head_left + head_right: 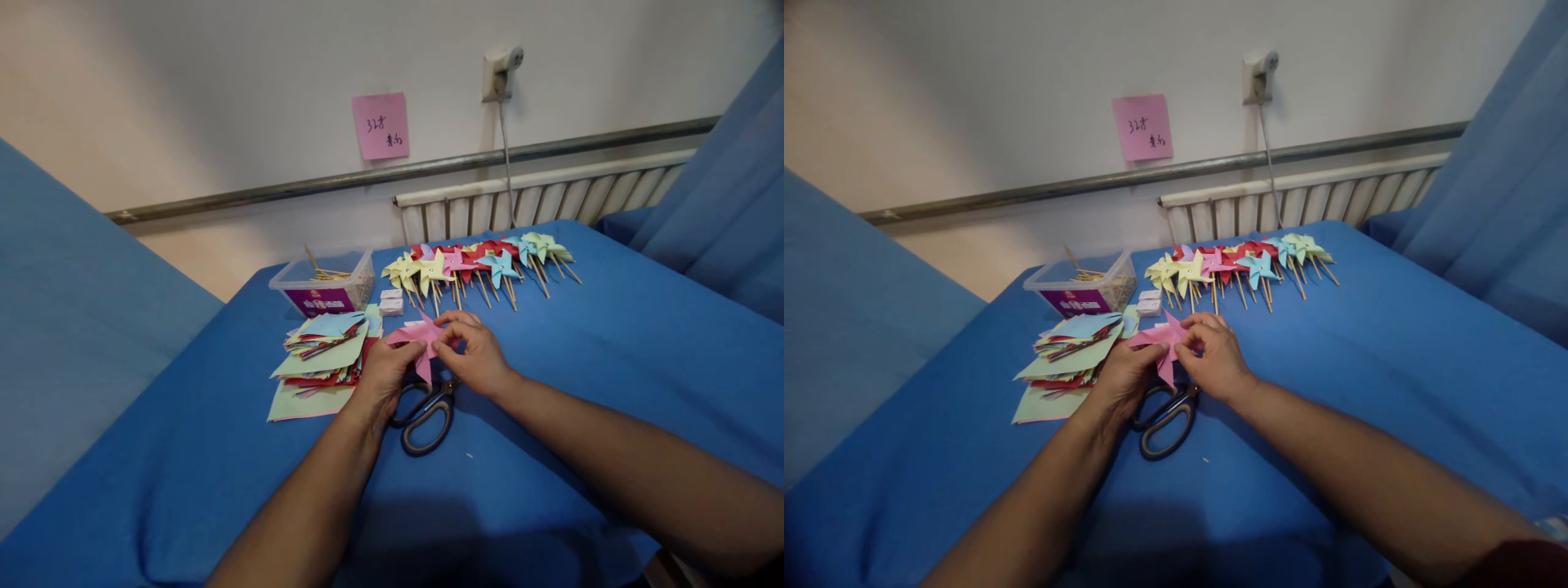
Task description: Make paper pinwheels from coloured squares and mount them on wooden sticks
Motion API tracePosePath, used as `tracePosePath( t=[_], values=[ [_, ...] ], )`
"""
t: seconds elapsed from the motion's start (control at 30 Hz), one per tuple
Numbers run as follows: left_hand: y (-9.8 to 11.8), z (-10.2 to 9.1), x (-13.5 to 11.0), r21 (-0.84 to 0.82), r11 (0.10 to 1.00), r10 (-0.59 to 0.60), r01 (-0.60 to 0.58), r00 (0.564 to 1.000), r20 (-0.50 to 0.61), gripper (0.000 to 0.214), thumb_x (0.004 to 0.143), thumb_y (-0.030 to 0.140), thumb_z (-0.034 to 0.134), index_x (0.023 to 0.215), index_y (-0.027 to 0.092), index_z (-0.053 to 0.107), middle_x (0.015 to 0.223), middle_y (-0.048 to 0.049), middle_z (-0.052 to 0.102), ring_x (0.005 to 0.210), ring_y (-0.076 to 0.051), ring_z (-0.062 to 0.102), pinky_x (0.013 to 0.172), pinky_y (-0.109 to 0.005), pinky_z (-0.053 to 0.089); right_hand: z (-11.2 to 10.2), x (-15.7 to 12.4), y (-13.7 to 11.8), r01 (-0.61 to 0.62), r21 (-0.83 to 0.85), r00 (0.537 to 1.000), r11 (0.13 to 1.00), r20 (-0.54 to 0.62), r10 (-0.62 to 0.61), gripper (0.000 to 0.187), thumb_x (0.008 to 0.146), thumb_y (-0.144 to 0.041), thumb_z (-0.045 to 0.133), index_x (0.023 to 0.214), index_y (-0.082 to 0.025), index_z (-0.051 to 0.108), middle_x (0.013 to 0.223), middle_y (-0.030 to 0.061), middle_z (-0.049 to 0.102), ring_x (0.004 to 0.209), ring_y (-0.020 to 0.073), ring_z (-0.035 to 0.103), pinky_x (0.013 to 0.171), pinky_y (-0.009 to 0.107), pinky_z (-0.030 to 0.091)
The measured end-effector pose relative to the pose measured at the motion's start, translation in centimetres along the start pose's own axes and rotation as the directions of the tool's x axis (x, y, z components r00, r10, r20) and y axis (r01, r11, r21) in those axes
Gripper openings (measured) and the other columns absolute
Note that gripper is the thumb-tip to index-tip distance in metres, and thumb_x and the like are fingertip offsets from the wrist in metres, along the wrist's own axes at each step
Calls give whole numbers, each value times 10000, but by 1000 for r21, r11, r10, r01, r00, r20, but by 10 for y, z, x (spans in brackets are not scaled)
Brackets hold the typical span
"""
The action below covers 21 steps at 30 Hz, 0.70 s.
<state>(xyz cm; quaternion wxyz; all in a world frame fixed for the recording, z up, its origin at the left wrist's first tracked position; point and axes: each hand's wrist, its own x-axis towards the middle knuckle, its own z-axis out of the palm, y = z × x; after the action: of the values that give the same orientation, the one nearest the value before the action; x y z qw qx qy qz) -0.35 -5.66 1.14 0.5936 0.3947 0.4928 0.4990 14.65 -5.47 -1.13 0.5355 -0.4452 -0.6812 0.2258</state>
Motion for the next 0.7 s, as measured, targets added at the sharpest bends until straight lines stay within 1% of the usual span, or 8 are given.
tracePosePath(
  t=[0.07, 0.17, 0.27, 0.33, 0.4, 0.53, 0.6, 0.7],
  values=[
    [4, 0, -2, 29, 1000, 3, -3, 1000, 7, 233, 540, 160, 755, 764, 120, 705, 642, -24, 668, 541, -135, 569, 567, -258, 453, -2, 1, 0, -51, 55, 998, 997, -24, 53, 48, 762, -240, 648, 780, -213, 613, 1082, 72, 650, 1025, 225, 611, 905, 409, 466],
    [12, -2, -7, 95, 995, -26, 19, 997, 68, 235, 549, 175, 746, 772, 123, 698, 655, -32, 672, 538, -144, 567, 564, -271, 455, -11, 7, 3, -125, 105, 990, 987, -57, 132, 312, 752, -328, 688, 1028, -212, 601, 1141, 80, 643, 1080, 235, 595, 950, 436, 445],
    [19, -5, -10, 239, 971, -18, -14, 991, 131, 210, 548, 165, 738, 748, 132, 686, 683, -35, 676, 582, -149, 578, 569, -256, 435, -23, 15, 3, -121, 131, 991, 984, -44, 128, 394, 751, -359, 700, 1099, -212, 585, 1178, 91, 637, 1131, 240, 573, 982, 451, 418],
    [22, -7, -12, 340, 938, 3, -63, 984, 176, 168, 551, 161, 738, 701, 140, 667, 653, -20, 653, 574, -136, 555, 546, -236, 402, -30, 19, 1, -109, 189, 994, 976, 33, 104, 397, 743, -333, 709, 1099, -215, 577, 1150, 89, 657, 1107, 235, 592, 983, 455, 412],
    [23, -8, -13, 407, 907, 8, -103, 974, 228, 152, 557, 167, 740, 672, 149, 642, 614, -5, 620, 548, -124, 525, 515, -226, 367, -35, 20, -2, -133, 259, 980, 957, 177, 89, 399, 731, -312, 719, 1089, -214, 571, 1043, 70, 694, 1015, 218, 634, 951, 445, 435],
    [20, -10, -13, 459, 876, 0, -149, 951, 309, 182, 574, 173, 734, 694, 168, 597, 594, 19, 573, 528, -115, 493, 484, -221, 326, -34, 15, -7, -248, 291, 890, 924, 446, 98, 399, 682, -315, 756, 1027, -205, 588, 851, 21, 695, 816, 177, 655, 768, 351, 512],
    [17, -12, -12, 447, 880, -2, -159, 941, 339, 207, 574, 169, 733, 719, 173, 586, 609, 21, 574, 534, -115, 497, 481, -218, 322, -30, 11, -6, -283, 292, 855, 914, 508, 103, 405, 651, -302, 778, 1000, -207, 597, 812, 1, 686, 748, 159, 645, 692, 310, 517],
    [16, -13, -11, 436, 883, 2, -172, 931, 364, 227, 560, 153, 736, 714, 175, 571, 614, 22, 576, 525, -110, 495, 467, -211, 309, -24, 8, -1, -336, 325, 830, 884, 546, 115, 392, 635, -273, 782, 976, -214, 597, 740, -34, 662, 651, 130, 614, 597, 258, 498]
  ],
)
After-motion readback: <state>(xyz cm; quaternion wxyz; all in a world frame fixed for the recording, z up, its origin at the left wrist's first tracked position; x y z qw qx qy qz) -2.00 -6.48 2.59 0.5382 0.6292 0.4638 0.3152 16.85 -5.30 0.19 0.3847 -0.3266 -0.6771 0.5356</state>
